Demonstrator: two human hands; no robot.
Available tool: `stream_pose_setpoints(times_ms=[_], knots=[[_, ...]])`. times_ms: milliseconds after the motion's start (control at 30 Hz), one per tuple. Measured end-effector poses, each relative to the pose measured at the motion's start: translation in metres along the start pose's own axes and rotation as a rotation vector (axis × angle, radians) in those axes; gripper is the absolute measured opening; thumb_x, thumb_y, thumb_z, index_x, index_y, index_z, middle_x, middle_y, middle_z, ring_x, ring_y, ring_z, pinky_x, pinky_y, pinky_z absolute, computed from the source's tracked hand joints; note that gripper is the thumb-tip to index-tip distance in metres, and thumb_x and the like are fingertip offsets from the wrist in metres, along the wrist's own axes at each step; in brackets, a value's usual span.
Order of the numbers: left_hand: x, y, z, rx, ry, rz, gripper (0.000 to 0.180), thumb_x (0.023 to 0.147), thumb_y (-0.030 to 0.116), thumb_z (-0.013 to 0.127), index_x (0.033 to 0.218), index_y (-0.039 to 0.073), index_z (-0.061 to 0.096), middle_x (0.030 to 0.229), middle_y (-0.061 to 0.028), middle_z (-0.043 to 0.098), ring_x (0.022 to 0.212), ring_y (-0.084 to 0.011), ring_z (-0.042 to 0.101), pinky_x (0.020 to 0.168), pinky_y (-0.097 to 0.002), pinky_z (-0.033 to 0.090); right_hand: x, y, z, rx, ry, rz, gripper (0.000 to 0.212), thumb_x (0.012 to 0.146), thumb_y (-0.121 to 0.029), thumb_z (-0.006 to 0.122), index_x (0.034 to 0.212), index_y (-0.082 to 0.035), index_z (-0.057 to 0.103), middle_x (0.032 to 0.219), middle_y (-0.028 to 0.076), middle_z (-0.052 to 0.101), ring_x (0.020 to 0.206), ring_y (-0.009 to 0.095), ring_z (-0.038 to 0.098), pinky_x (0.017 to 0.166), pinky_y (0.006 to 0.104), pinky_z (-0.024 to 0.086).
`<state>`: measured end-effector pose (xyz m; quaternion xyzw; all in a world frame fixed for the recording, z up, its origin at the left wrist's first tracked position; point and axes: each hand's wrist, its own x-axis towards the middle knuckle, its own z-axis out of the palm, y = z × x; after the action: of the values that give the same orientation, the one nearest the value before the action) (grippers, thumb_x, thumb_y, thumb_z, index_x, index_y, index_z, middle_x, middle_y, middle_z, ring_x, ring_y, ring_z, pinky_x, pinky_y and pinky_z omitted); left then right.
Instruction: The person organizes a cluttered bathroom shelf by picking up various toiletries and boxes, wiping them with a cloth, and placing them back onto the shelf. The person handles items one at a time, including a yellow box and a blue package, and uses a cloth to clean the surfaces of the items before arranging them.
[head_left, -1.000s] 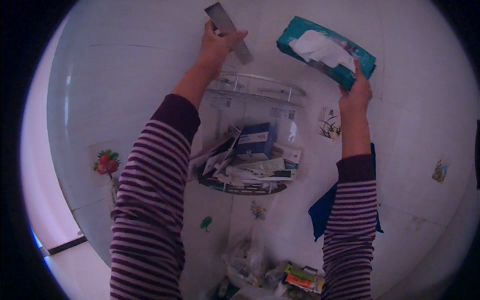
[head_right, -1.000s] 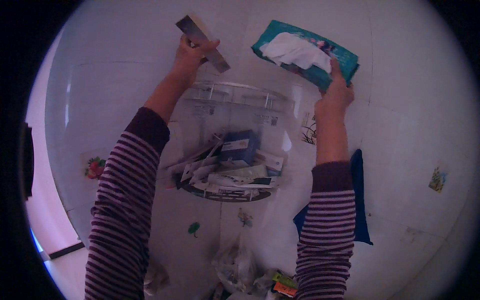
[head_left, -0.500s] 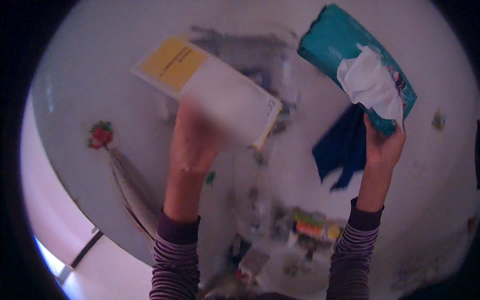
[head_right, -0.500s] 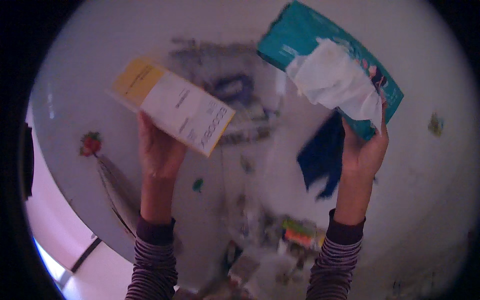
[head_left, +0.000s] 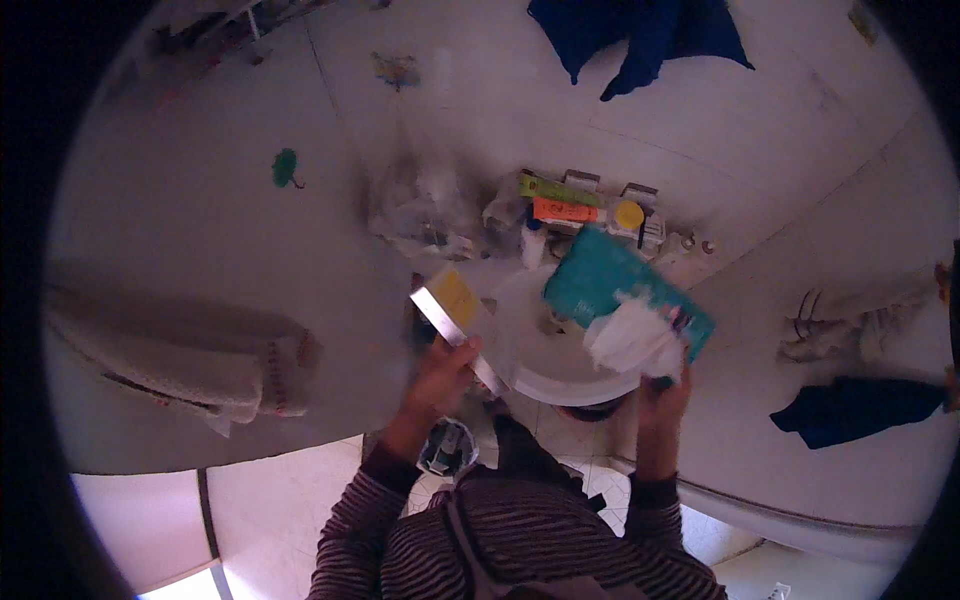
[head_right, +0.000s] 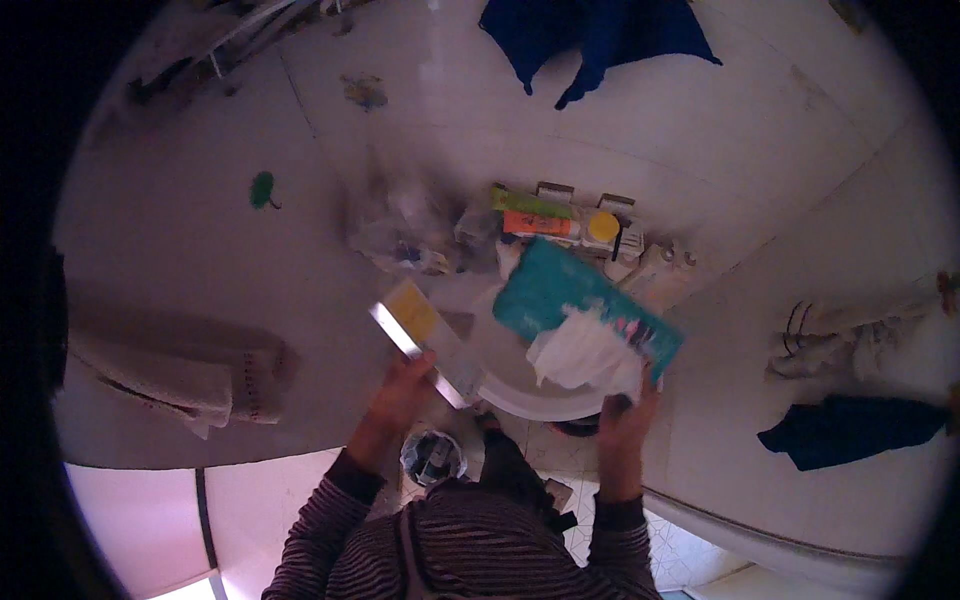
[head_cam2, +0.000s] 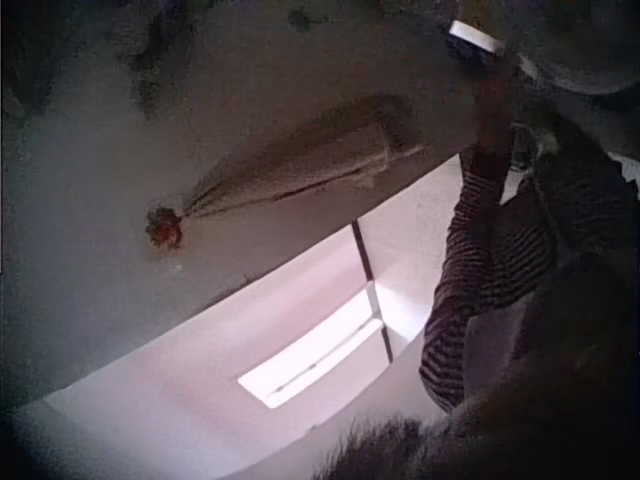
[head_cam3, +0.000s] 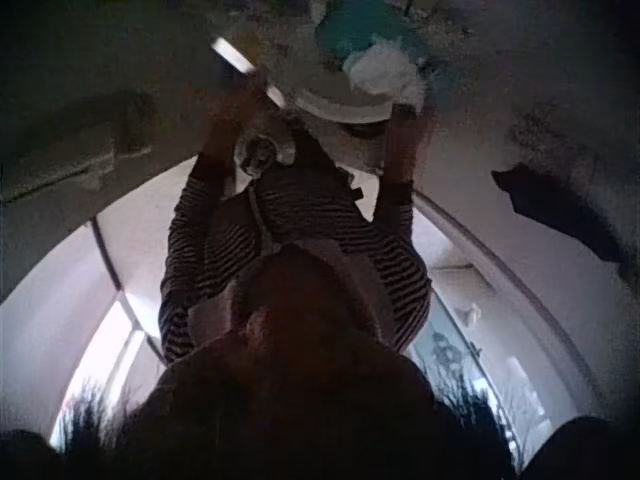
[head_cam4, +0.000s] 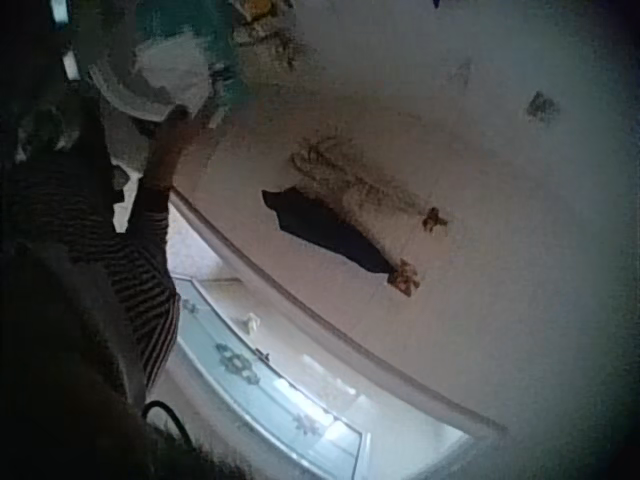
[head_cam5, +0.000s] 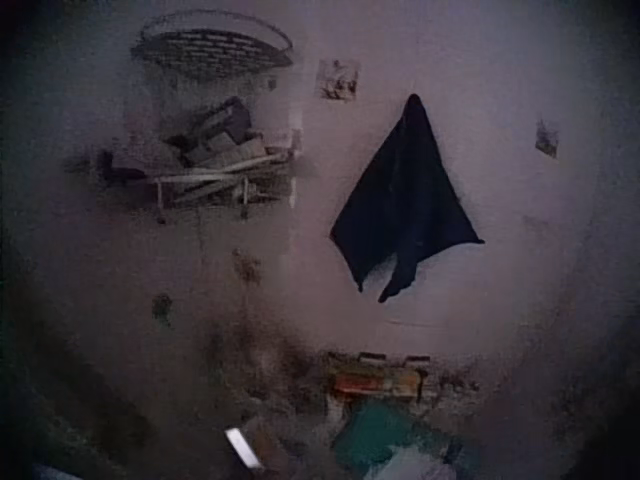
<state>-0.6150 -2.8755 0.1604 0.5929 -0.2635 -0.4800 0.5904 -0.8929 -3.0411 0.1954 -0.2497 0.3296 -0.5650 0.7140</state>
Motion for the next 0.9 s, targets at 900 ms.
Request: stream_pose_setpoints(times_ms=[900], knots=[[0.166, -0.102, 0.036, -0.077, -0.213, -0.152, 0.032, 0.094, 0.024, 0.055, 0.120, 0.006, 0.053, 0.102, -0.0073, 0.062, 0.096, -0.0193, 0.061, 0.084, -0.0364, 0.051, 0.100, 0.110, -0.037, -0.899, 0.091, 0.017, 0.045, 0.082, -0.028, 0.069, 0.117, -0.002, 0.057, 0.112, 0.009, 0.058, 0.100, 0.021, 0.055, 0.090, 0.0347, 0.044]])
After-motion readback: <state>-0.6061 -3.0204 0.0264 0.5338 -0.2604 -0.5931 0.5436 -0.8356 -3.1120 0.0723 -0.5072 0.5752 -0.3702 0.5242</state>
